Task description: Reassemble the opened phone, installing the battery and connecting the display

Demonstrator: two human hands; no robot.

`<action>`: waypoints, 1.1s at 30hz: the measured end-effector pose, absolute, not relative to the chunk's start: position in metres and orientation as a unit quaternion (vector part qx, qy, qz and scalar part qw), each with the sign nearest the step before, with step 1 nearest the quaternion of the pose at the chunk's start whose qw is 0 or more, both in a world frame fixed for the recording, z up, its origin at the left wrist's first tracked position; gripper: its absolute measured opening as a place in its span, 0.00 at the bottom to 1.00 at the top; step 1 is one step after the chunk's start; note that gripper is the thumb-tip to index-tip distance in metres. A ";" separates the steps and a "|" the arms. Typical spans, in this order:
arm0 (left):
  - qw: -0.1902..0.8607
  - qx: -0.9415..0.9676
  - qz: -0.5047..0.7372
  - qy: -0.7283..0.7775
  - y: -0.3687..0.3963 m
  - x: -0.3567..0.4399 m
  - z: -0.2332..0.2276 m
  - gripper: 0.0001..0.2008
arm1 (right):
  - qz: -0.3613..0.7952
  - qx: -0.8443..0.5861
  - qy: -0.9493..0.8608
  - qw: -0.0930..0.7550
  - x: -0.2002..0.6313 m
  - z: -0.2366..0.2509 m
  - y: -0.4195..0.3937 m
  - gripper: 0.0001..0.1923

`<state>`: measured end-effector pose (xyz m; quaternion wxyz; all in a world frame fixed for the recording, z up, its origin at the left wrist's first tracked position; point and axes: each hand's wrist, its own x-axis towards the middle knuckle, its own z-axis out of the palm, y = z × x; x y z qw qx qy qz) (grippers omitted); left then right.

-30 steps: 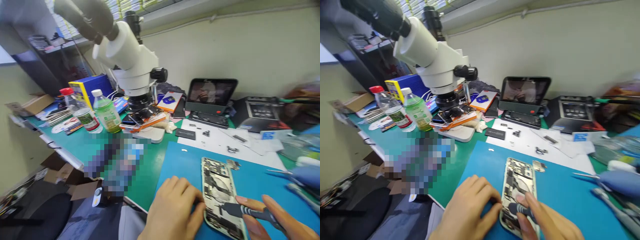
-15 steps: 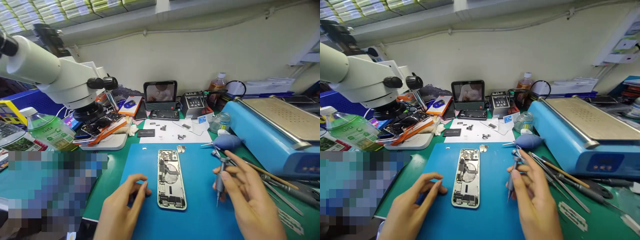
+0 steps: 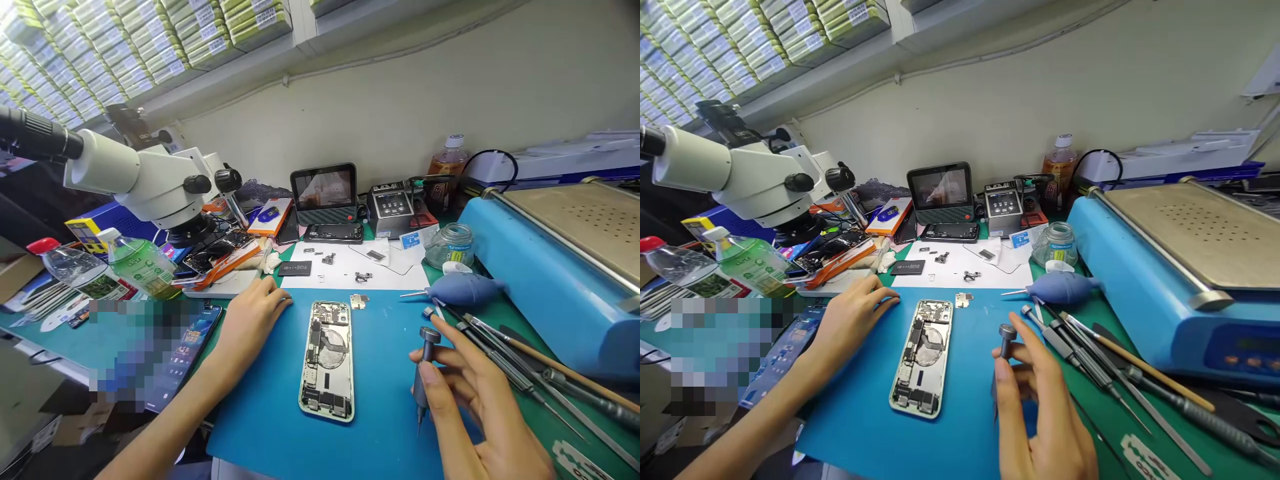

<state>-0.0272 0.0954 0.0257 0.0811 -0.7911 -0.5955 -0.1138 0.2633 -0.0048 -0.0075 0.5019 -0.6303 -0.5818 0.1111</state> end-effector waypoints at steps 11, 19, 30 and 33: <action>-0.050 -0.800 -0.161 -0.575 0.060 -0.038 0.026 0.08 | 0.105 -0.608 -0.598 0.511 0.261 -0.009 -0.004 0.23; -0.100 -0.773 -0.247 -0.576 0.047 -0.060 0.018 0.07 | 0.129 -0.635 -0.560 0.516 0.261 -0.014 -0.004 0.25; -0.097 -0.763 -0.265 -0.581 0.044 -0.037 0.010 0.05 | 0.179 -0.636 -0.539 0.522 0.262 -0.012 -0.002 0.29; -0.128 -0.764 -0.279 -0.568 0.037 -0.031 0.015 0.05 | 0.169 -0.633 -0.547 0.520 0.262 -0.012 -0.001 0.29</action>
